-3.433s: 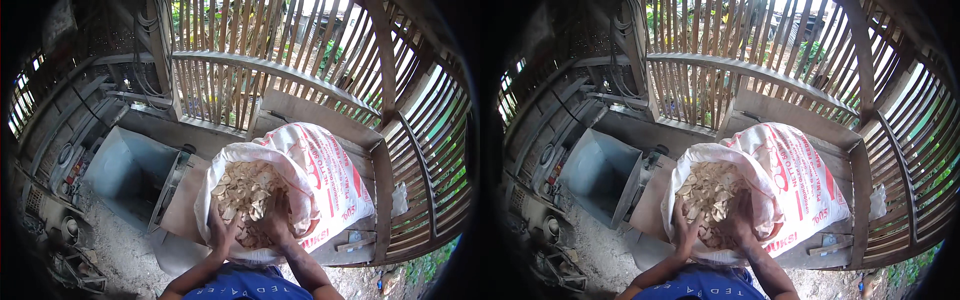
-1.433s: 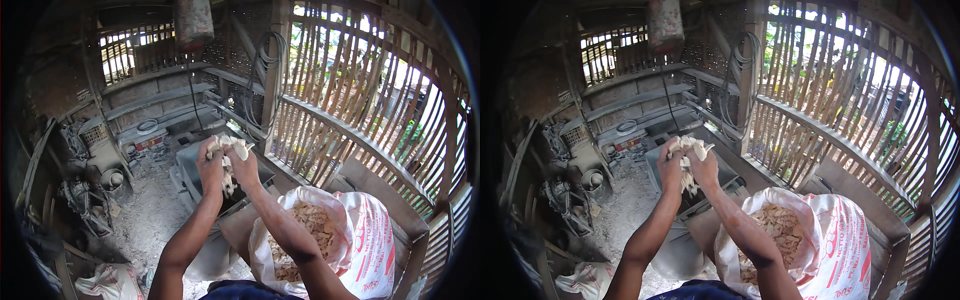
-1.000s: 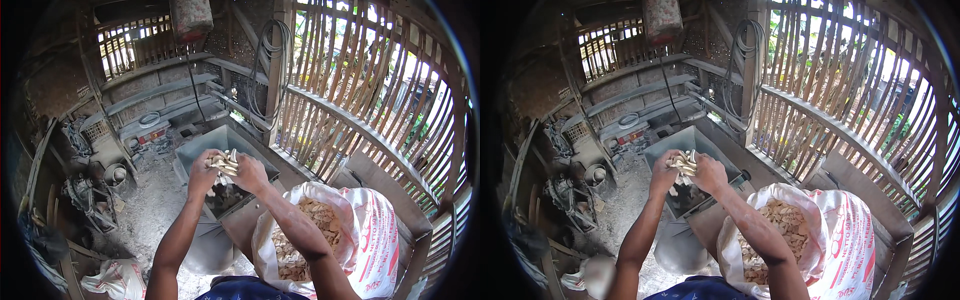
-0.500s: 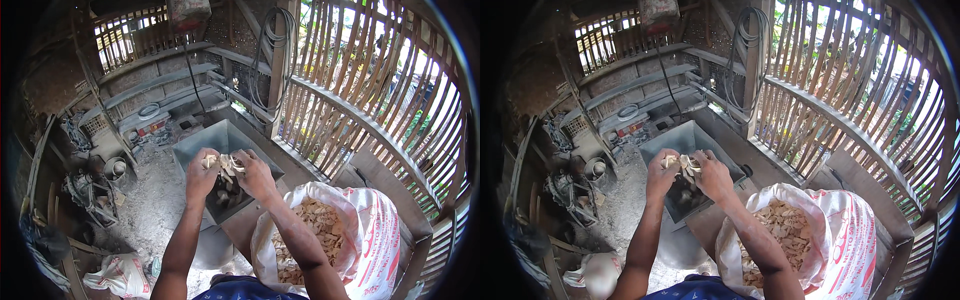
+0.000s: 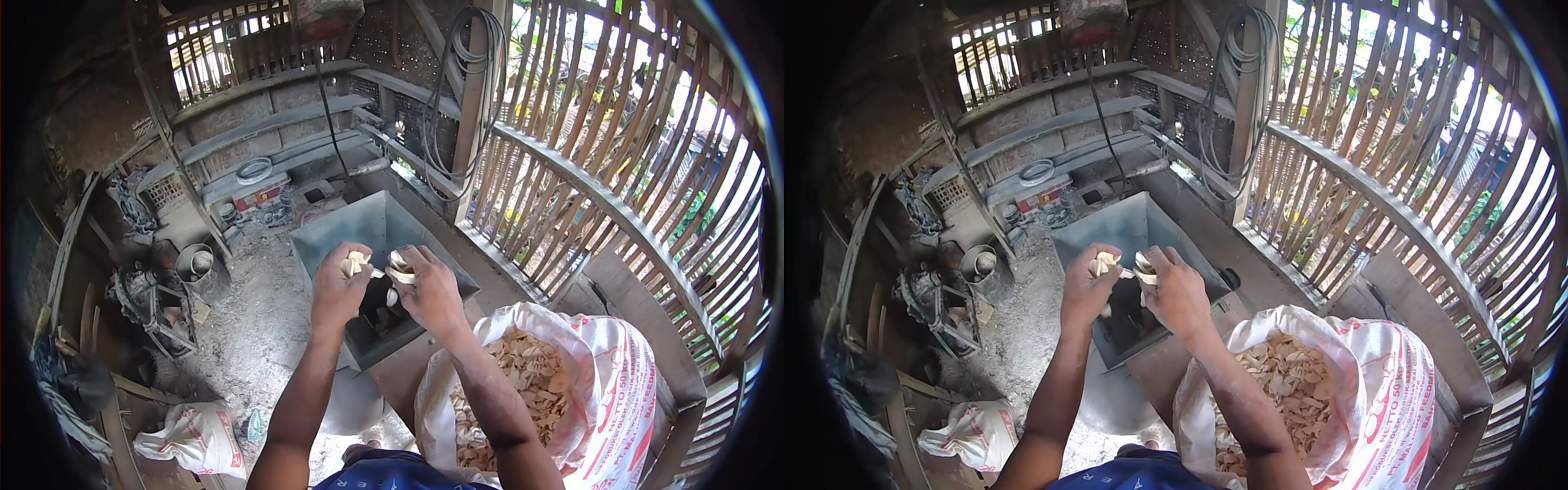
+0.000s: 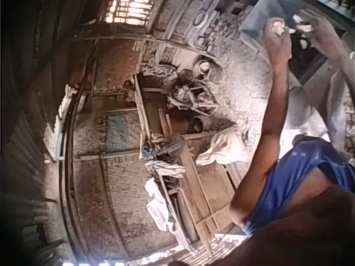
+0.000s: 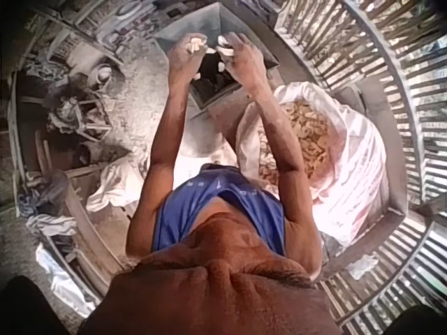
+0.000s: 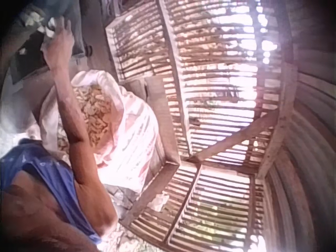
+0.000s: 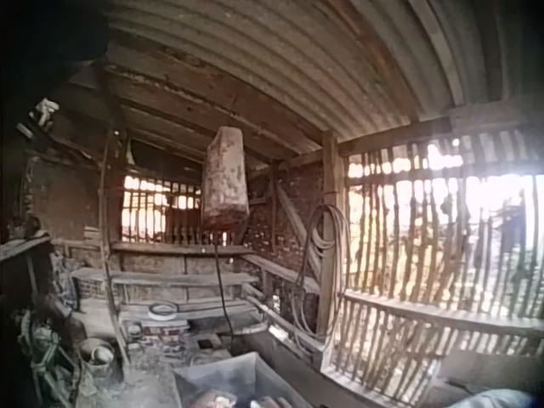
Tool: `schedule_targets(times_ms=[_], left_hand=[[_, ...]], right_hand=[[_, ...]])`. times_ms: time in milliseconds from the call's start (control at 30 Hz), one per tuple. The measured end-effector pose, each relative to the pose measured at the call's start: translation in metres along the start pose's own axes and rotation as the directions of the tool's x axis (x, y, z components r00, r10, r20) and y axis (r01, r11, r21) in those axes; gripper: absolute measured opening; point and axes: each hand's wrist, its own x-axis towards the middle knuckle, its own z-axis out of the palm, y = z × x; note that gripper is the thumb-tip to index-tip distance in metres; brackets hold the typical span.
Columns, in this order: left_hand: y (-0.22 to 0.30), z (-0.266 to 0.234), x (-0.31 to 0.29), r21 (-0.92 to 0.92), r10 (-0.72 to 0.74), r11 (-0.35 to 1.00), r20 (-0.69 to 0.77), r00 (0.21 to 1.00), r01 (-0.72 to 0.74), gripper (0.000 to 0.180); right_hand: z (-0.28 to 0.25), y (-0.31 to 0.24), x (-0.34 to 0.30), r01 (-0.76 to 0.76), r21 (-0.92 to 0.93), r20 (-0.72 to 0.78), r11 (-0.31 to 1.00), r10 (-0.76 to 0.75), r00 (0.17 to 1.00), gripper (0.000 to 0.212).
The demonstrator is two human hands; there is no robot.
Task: The person takes handfuls of dried cassava chips from a large sack and drops them into the hopper of a processing machine.
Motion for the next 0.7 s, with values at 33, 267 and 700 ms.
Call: schedule_targets(times_ms=[33,267,700], left_hand=[[0.002,-0.001,-0.001,0.008,-0.065,0.998,0.023,0.998,0.065,0.023],[0.004,0.001,-0.002,0.002,-0.013,1.0,0.013,1.0,0.013,0.024],[0.015,-0.001,-0.006,0.113,0.022,0.993,0.047,0.999,-0.027,0.04]], right_hand=[[0.0,-0.001,0.0,0.005,0.002,0.006,1.0,-0.005,1.0,0.036],[0.0,-0.002,0.001,-0.032,0.122,0.037,0.992,0.028,0.999,0.04],[-0.002,-0.008,0.002,-0.005,0.046,0.077,0.999,0.002,0.997,0.047]])
